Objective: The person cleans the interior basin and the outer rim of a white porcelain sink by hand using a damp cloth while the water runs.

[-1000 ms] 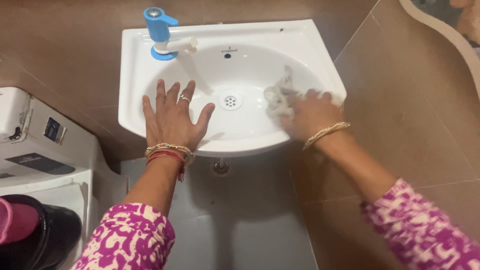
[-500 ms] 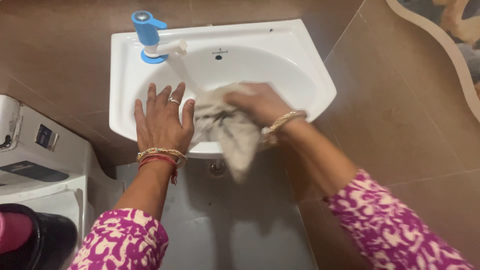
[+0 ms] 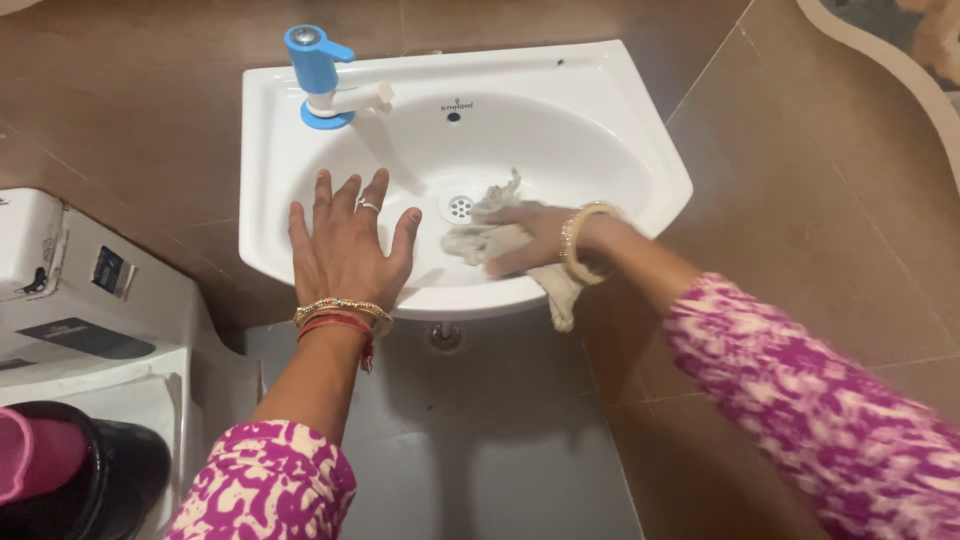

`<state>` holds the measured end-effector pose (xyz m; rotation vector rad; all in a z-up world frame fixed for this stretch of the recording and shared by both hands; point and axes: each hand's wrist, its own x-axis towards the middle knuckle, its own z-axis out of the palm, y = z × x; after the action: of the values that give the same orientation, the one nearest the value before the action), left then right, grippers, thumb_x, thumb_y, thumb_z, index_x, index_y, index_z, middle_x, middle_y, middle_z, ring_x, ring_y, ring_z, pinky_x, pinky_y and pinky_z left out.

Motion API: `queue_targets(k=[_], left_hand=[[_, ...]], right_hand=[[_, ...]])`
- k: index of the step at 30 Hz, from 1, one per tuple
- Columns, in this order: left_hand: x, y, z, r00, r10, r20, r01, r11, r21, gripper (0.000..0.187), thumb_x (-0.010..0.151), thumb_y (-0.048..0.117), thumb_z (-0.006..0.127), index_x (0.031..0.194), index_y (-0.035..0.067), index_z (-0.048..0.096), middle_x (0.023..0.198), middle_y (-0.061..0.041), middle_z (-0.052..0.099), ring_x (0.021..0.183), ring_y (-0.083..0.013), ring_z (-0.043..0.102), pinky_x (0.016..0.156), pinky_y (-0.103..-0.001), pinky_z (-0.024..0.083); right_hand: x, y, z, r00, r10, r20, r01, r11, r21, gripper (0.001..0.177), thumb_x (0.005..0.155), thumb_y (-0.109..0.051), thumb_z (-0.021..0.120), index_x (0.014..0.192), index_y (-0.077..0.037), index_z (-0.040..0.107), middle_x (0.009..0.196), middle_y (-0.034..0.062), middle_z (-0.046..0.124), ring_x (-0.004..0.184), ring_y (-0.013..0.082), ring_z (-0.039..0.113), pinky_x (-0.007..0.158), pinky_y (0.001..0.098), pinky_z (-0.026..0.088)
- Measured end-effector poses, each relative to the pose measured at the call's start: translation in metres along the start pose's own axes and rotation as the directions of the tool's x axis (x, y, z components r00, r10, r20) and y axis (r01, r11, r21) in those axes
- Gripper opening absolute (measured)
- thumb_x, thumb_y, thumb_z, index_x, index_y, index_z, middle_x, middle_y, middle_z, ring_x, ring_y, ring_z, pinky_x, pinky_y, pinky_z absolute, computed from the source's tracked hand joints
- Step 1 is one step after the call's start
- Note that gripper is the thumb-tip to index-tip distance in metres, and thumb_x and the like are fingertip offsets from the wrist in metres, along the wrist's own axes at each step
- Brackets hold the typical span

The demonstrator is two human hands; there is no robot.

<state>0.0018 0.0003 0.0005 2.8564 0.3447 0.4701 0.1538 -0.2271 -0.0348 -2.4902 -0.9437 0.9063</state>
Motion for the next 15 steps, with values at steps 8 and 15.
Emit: queue_targets(k=[8, 15], left_hand=[[0.000, 0.002, -0.005, 0.999, 0.031, -0.024, -0.032, 0.999, -0.016, 0.067, 0.098, 0.060, 0.046, 0.148, 0.016, 0.053, 0.149, -0.016, 0.052, 0.148, -0.0355, 0.030, 0.118, -0.059, 0.016], [-0.002, 0.003, -0.003, 0.999, 0.027, -0.041, -0.030, 0.998, -0.060, 0.065, 0.099, 0.059, 0.047, 0.148, 0.016, 0.055, 0.149, -0.016, 0.053, 0.149, -0.0346, 0.030, 0.119, -0.058, 0.015]], right_hand=[[0.097, -0.086, 0.054, 0.956, -0.291, 0.028, 0.291, 0.957, 0.009, 0.073, 0.085, -0.053, 0.062, 0.149, -0.020, 0.051, 0.157, 0.0141, 0.047, 0.144, 0.0306, 0.046, 0.117, 0.0407, 0.037], [0.000, -0.089, 0.033, 0.943, -0.310, -0.117, 0.329, 0.834, 0.443, 0.079, 0.078, -0.051, 0.074, 0.142, -0.010, 0.055, 0.140, 0.0144, 0.063, 0.130, 0.0278, 0.062, 0.108, 0.0360, 0.046]])
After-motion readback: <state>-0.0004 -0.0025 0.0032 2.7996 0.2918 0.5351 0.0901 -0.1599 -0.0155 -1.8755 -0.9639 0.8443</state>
